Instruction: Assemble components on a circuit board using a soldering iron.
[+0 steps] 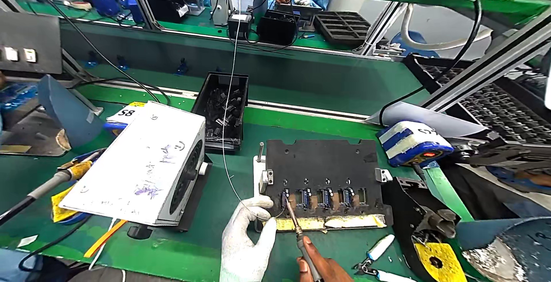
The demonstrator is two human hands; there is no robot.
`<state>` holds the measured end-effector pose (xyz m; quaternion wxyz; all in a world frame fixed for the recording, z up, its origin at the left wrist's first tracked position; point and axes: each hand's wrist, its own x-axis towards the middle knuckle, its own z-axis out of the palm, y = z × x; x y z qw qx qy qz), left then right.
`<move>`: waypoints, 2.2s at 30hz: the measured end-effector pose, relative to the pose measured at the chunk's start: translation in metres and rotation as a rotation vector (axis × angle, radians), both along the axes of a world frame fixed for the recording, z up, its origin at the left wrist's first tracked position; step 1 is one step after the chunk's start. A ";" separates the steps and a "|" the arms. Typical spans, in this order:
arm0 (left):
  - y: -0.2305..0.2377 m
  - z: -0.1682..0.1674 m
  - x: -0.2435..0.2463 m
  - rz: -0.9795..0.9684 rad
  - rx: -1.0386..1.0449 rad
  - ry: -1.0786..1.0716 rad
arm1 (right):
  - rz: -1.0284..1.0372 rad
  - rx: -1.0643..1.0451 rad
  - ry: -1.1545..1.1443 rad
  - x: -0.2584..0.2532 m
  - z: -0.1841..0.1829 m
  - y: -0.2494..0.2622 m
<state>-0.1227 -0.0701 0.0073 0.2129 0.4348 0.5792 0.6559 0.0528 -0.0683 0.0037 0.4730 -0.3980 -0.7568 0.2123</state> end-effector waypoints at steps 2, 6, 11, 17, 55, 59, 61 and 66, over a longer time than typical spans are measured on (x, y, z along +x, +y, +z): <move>0.001 -0.001 0.000 0.021 -0.017 0.000 | 0.007 -0.006 0.006 0.000 0.000 0.000; 0.002 -0.001 0.002 0.048 -0.024 -0.003 | 0.020 -0.024 0.024 0.000 0.000 0.000; 0.004 -0.001 0.004 0.073 -0.019 -0.017 | 0.035 -0.040 0.024 0.002 0.000 0.000; 0.008 -0.004 0.007 0.114 -0.020 -0.007 | 0.018 -0.067 0.028 0.001 0.004 0.000; 0.013 -0.008 0.008 0.119 -0.025 0.082 | 0.091 -0.171 0.085 0.001 0.007 -0.001; 0.014 -0.009 0.008 0.120 -0.045 0.102 | 0.082 -0.156 0.082 0.002 0.006 -0.002; 0.013 -0.009 0.007 0.117 -0.054 0.107 | 0.087 -0.147 0.085 0.003 0.004 -0.002; 0.013 -0.008 0.008 0.112 -0.069 0.112 | 0.091 -0.152 0.077 0.003 0.005 -0.001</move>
